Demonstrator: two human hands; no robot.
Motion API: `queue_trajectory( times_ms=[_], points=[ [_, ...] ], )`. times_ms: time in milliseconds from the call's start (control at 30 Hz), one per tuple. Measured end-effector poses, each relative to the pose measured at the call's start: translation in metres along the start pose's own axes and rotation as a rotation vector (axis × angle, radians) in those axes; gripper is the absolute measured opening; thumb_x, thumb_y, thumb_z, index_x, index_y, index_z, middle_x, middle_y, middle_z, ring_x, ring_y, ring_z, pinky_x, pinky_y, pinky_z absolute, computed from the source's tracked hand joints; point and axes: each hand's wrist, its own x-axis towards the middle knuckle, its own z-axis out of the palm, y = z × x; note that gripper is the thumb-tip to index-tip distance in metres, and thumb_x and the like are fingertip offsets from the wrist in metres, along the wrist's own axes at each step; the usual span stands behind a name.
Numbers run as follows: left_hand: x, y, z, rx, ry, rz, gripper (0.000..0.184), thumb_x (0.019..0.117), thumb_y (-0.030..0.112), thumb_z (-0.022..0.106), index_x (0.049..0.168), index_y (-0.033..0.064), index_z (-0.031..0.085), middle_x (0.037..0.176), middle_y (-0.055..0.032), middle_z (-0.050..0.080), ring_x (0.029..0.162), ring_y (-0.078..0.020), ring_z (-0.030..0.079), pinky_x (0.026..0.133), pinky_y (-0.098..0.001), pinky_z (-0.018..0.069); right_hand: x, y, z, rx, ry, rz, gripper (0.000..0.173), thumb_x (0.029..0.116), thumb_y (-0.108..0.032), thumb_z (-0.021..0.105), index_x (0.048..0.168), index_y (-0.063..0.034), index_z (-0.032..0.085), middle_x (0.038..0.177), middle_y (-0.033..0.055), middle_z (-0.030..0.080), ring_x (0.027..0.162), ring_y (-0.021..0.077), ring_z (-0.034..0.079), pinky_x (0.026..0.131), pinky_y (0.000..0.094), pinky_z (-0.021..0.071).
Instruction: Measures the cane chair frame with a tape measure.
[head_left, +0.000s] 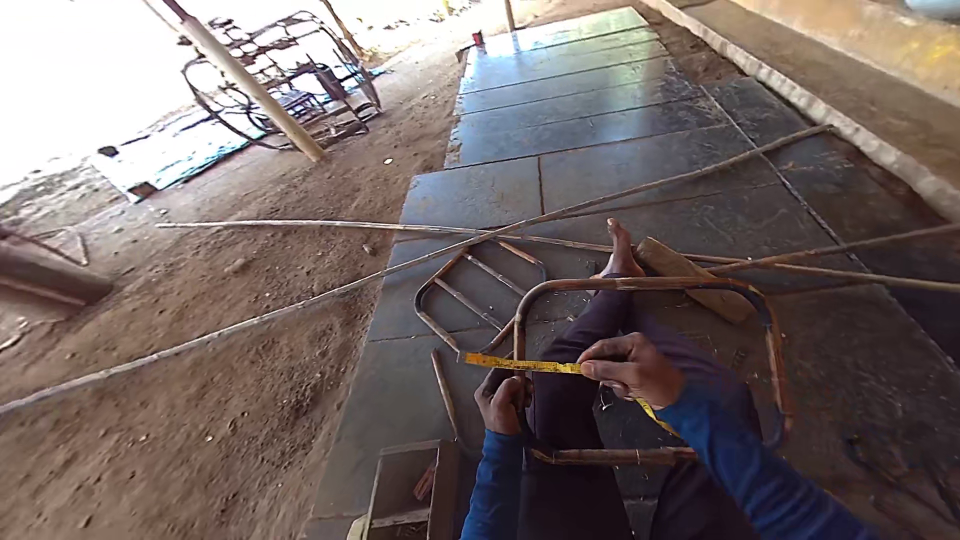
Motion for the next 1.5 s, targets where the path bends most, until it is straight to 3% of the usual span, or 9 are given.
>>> queue_trajectory(
  times_ms=[100, 233, 333, 400, 467, 667, 800, 1267, 1500],
  points=[
    [0.001, -0.003, -0.005, -0.063, -0.055, 0.022, 0.044, 0.0839, 0.016, 0.065, 0.12, -0.009, 0.067, 0.069, -0.0169, 0.068, 0.05, -0.018, 0.063, 0.045, -0.0302, 0.0536, 0.024, 0.026, 0.007, -0.074, 0.06, 0.171, 0.014, 0.0962, -0.018, 0.07, 0.101, -0.0064, 0.077, 0.057, -0.0018, 0.051, 0.041, 0.0035, 0.038, 0.039, 0.0212, 0.0345],
    [0.001, 0.005, 0.003, 0.034, 0.003, -0.014, 0.034, 0.1009, 0.023, 0.06, 0.118, -0.003, 0.072, 0.083, -0.02, 0.074, 0.051, -0.0194, 0.063, 0.045, -0.0298, 0.0531, 0.022, 0.041, 0.0, -0.2, 0.094, 0.298, 0.015, 0.0973, -0.018, 0.069, 0.1, -0.0049, 0.075, 0.059, 0.0001, 0.054, 0.042, 0.0065, 0.043, 0.04, 0.0234, 0.0386],
    [0.003, 0.002, 0.005, 0.067, 0.022, -0.024, 0.027, 0.1026, 0.017, 0.061, 0.119, 0.0003, 0.074, 0.091, -0.0186, 0.076, 0.051, -0.0192, 0.063, 0.045, -0.03, 0.0526, 0.023, 0.042, -0.006, -0.466, -0.067, 0.314, 0.022, 0.0978, -0.026, 0.07, 0.107, -0.0068, 0.075, 0.086, 0.0045, 0.074, 0.072, 0.0138, 0.07, 0.07, 0.0323, 0.0612],
    [0.002, 0.002, 0.005, 0.065, 0.006, -0.024, 0.027, 0.1021, 0.018, 0.062, 0.12, 0.0018, 0.074, 0.092, -0.0181, 0.076, 0.051, -0.0192, 0.063, 0.045, -0.03, 0.0529, 0.032, 0.039, 0.004, -0.582, -0.152, 0.281, 0.035, 0.0951, -0.035, 0.073, 0.119, -0.0102, 0.071, 0.11, 0.0037, 0.075, 0.098, 0.0135, 0.073, 0.092, 0.0364, 0.0604],
    [0.002, 0.002, 0.005, 0.059, -0.008, -0.009, 0.027, 0.1019, 0.018, 0.063, 0.121, 0.0025, 0.074, 0.092, -0.0185, 0.076, 0.052, -0.0198, 0.063, 0.046, -0.0303, 0.0533, 0.047, 0.037, 0.023, -0.588, -0.175, 0.247, 0.043, 0.094, -0.035, 0.075, 0.128, -0.0092, 0.067, 0.119, 0.0053, 0.072, 0.108, 0.0132, 0.071, 0.099, 0.0369, 0.058],
    [-0.002, 0.005, 0.004, 0.038, 0.008, 0.024, 0.036, 0.0894, 0.023, 0.078, 0.118, 0.0022, 0.075, 0.081, -0.0177, 0.073, 0.051, -0.0193, 0.062, 0.046, -0.0311, 0.0538, 0.071, 0.052, 0.058, -0.536, -0.047, 0.179, 0.02, 0.1, -0.024, 0.068, 0.112, -0.0082, 0.075, 0.09, 0.0062, 0.073, 0.058, 0.0139, 0.063, 0.057, 0.0321, 0.0564],
    [-0.004, 0.008, 0.001, 0.062, -0.026, 0.009, 0.045, 0.081, 0.016, 0.085, 0.123, 0.0045, 0.073, 0.093, -0.0181, 0.075, 0.055, -0.0191, 0.063, 0.048, -0.0298, 0.053, 0.057, 0.051, 0.046, -0.464, 0.094, 0.138, 0.015, 0.0987, -0.021, 0.07, 0.104, -0.0085, 0.077, 0.079, 0.0062, 0.071, 0.047, 0.0137, 0.055, 0.047, 0.0304, 0.0501],
    [0.002, 0.005, 0.002, 0.047, -0.048, 0.004, 0.032, 0.0917, 0.007, 0.072, 0.122, -0.0017, 0.072, 0.096, -0.023, 0.075, 0.054, -0.0195, 0.063, 0.046, -0.0286, 0.0514, 0.053, 0.064, 0.04, -0.337, 0.162, 0.219, 0.018, 0.0986, -0.023, 0.07, 0.103, -0.0065, 0.075, 0.069, 0.0062, 0.064, 0.047, 0.0128, 0.054, 0.047, 0.0289, 0.05],
    [0.003, 0.003, 0.002, 0.024, -0.024, -0.018, 0.031, 0.0926, 0.002, 0.069, 0.122, -0.0082, 0.069, 0.092, -0.0252, 0.074, 0.051, -0.0193, 0.062, 0.043, -0.0286, 0.0515, 0.054, 0.059, 0.032, -0.469, 0.111, 0.226, 0.021, 0.0973, -0.029, 0.072, 0.106, -0.0097, 0.076, 0.084, 0.0048, 0.071, 0.057, 0.0115, 0.06, 0.056, 0.0297, 0.0537]
  ],
)
